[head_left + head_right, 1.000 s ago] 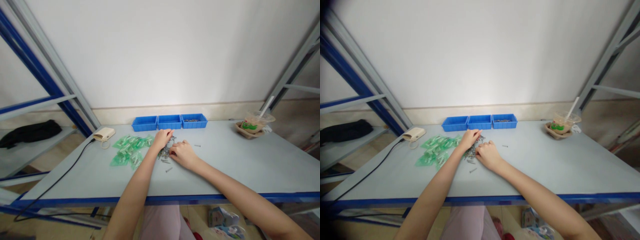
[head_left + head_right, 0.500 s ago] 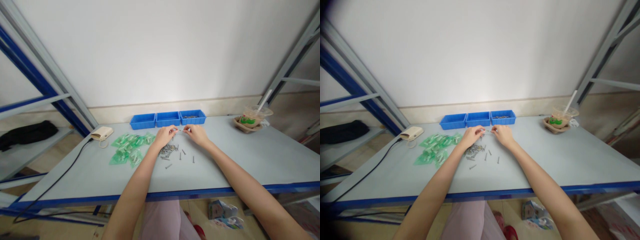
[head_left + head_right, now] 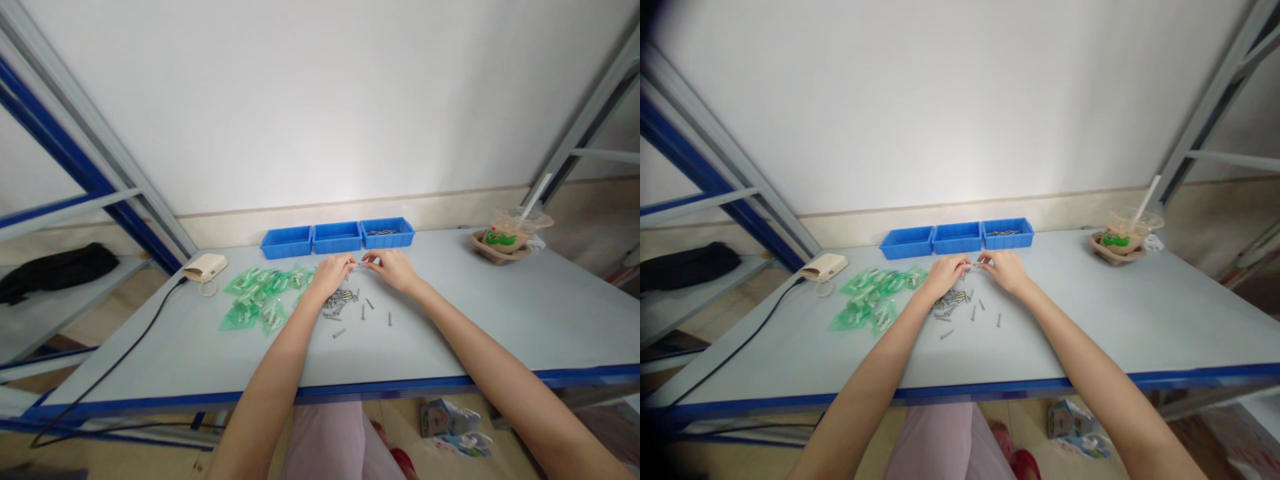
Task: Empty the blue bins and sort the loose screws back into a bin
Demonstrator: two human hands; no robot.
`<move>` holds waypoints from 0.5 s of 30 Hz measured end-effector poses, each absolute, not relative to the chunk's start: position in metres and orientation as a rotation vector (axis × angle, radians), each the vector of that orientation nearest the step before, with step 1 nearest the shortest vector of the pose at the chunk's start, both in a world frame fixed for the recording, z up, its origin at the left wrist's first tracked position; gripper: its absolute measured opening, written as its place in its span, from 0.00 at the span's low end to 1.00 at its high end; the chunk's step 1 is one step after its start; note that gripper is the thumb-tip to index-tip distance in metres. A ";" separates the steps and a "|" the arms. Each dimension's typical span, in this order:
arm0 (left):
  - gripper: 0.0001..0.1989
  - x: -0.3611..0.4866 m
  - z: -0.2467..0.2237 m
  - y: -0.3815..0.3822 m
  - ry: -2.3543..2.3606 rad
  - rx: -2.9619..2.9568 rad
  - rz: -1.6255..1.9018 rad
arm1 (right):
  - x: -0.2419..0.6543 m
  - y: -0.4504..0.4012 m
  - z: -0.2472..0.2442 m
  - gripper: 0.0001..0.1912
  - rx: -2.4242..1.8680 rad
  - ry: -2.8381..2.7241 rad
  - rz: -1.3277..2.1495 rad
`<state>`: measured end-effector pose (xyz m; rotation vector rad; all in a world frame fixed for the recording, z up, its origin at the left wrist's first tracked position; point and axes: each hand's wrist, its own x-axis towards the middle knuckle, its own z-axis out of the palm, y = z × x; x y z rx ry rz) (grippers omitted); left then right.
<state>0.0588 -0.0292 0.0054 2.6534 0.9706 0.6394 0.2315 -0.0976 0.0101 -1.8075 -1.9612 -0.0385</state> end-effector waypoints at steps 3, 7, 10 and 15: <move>0.09 0.060 0.005 -0.029 0.949 2.611 0.629 | 0.230 -0.100 0.013 0.10 -1.828 -2.063 -0.178; 0.10 0.060 0.006 -0.031 0.933 2.562 0.624 | 0.230 -0.101 0.015 0.12 -1.875 -2.107 -0.246; 0.09 0.060 0.007 -0.032 0.927 2.557 0.642 | 0.230 -0.101 0.015 0.13 -1.868 -2.094 -0.254; 0.13 0.060 0.006 -0.032 0.915 2.559 0.648 | 0.228 -0.101 0.014 0.12 -1.816 -2.127 -0.216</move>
